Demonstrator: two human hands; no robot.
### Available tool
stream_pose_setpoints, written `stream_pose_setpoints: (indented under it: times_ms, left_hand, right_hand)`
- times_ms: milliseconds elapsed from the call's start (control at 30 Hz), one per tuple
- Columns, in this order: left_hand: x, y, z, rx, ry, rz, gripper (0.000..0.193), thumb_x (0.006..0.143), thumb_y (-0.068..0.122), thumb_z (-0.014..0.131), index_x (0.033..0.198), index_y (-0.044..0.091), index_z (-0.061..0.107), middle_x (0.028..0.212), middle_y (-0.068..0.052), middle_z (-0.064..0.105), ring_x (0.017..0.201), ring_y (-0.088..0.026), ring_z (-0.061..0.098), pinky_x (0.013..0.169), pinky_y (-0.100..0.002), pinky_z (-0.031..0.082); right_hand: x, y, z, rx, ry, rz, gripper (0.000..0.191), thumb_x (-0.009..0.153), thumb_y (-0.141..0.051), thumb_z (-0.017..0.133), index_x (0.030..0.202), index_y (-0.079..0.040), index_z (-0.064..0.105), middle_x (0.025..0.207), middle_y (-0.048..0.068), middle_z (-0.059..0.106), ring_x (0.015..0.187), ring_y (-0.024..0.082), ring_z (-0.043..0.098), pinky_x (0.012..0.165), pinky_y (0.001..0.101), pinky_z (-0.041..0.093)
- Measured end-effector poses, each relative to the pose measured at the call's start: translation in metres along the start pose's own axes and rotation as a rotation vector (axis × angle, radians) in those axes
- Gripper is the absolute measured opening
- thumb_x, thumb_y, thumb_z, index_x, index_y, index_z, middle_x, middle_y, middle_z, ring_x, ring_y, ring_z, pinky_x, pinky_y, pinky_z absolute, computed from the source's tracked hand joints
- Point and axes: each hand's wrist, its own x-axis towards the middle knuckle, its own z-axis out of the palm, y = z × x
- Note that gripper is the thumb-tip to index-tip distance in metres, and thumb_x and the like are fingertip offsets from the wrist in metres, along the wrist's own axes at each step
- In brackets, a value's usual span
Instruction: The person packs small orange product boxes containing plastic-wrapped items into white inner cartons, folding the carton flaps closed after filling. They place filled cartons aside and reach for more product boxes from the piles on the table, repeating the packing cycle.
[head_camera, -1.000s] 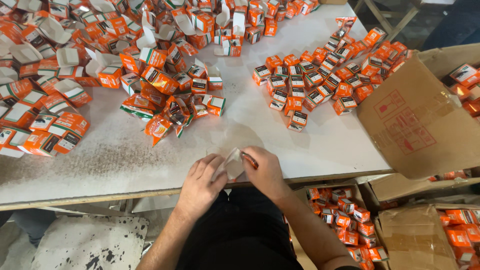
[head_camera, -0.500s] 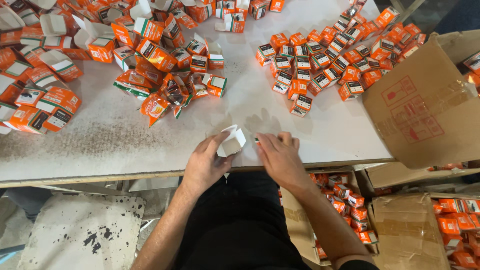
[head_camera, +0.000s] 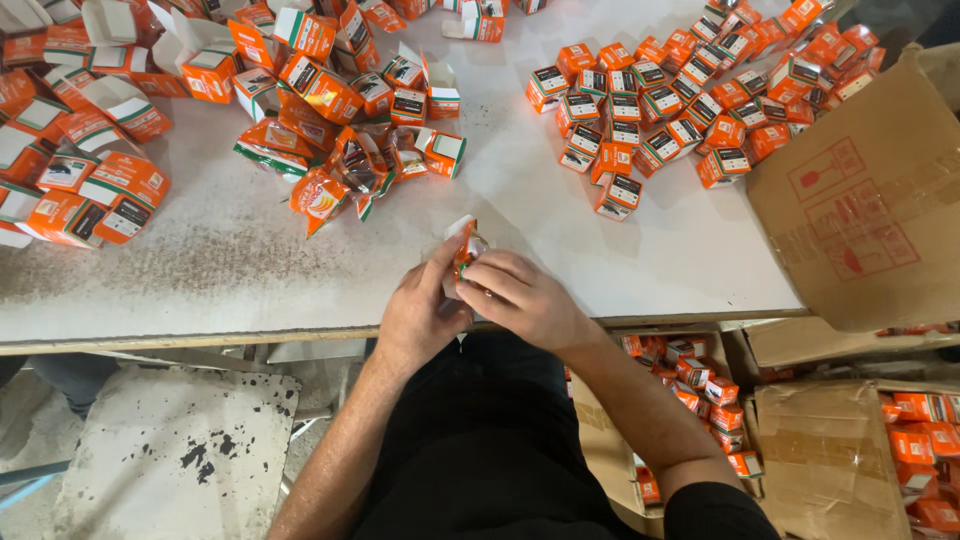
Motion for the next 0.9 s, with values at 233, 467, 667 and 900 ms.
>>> stream_pose_setpoints:
  times_ms: [233, 467, 667, 900]
  left_hand:
    - [-0.001, 0.003, 0.004, 0.168, -0.006, 0.084, 0.063, 0.069, 0.01, 0.082, 0.128, 0.009, 0.06, 0.118, -0.011, 0.067, 0.112, -0.033, 0.066, 0.098, -0.045, 0.052]
    - [-0.003, 0.007, 0.002, 0.207, -0.033, 0.085, 0.062, 0.072, 0.013, 0.081, 0.129, 0.001, 0.06, 0.115, -0.015, 0.064, 0.108, -0.037, 0.064, 0.093, -0.046, 0.053]
    - [-0.007, 0.006, 0.006, 0.261, 0.012, 0.09, 0.06, 0.07, 0.013, 0.082, 0.123, 0.001, 0.058, 0.116, -0.015, 0.063, 0.107, -0.037, 0.063, 0.091, -0.045, 0.055]
    - [-0.018, 0.006, 0.006, 0.208, 0.209, 0.253, 0.043, 0.082, 0.008, 0.086, 0.116, 0.004, 0.062, 0.118, -0.01, 0.06, 0.111, -0.033, 0.062, 0.095, -0.042, 0.055]
  right_hand:
    - [-0.017, 0.004, 0.001, 0.211, -0.077, 0.292, 0.029, 0.09, 0.004, 0.073, 0.118, -0.003, 0.068, 0.122, 0.006, 0.069, 0.113, 0.025, 0.066, 0.095, 0.0377, 0.058]
    - [-0.013, 0.009, 0.018, -0.154, 0.009, 0.252, 0.025, 0.083, -0.003, 0.076, 0.107, -0.008, 0.073, 0.109, 0.001, 0.065, 0.1, 0.023, 0.061, 0.094, 0.0422, 0.045]
    - [-0.01, 0.006, 0.006, -0.166, -0.139, 0.226, 0.022, 0.089, -0.019, 0.076, 0.108, -0.011, 0.073, 0.12, 0.002, 0.06, 0.121, 0.028, 0.053, 0.105, 0.0503, 0.039]
    - [-0.017, -0.007, 0.005, -0.107, -0.185, 0.374, 0.035, 0.096, -0.027, 0.072, 0.127, -0.01, 0.071, 0.137, 0.013, 0.044, 0.135, 0.038, 0.04, 0.115, 0.0545, 0.032]
